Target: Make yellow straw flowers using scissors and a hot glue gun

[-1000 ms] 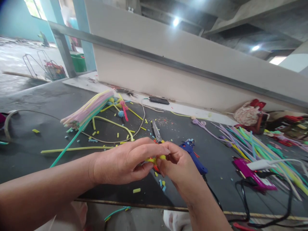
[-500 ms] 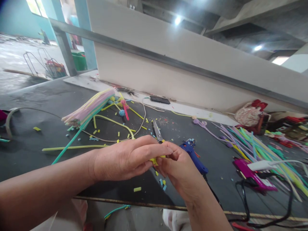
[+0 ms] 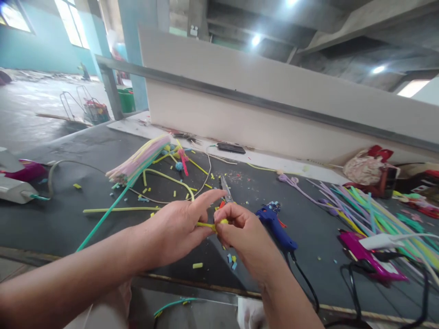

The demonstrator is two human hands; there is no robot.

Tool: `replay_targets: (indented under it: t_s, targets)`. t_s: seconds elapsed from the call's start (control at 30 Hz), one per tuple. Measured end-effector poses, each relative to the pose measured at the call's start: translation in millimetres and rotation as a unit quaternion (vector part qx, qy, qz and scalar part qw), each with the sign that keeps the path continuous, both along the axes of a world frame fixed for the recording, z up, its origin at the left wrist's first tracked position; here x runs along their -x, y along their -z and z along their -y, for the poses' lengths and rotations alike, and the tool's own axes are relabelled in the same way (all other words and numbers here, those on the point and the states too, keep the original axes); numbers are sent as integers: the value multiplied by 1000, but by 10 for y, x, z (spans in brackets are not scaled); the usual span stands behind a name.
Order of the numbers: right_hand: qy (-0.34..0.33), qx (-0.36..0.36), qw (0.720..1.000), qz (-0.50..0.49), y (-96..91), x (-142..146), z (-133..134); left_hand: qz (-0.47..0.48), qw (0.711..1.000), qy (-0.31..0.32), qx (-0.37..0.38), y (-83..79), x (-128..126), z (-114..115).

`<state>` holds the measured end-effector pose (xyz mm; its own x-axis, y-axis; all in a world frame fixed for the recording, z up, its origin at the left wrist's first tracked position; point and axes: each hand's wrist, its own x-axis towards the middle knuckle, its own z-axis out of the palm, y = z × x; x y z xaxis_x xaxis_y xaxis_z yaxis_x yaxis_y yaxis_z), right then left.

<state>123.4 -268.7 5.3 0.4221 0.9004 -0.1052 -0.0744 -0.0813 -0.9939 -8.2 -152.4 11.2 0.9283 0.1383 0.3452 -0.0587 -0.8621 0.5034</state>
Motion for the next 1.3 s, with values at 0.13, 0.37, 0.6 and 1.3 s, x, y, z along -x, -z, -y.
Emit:
replay_targets:
  t_s: [0.13,0.37,0.6,1.3]
  targets:
    - [5,16,1000,11,13,97,-74,22,992,-37,117,178,63,49]
    - [15,33,999,22,127,151,-164,66,976,20,207,339,127,-65]
    - [1,41,999,20,166,157,-189,62,963,5,261,371,146,-91]
    - [-22,72,994,85,90,181,-149,122,948,0,293,474,114,-45]
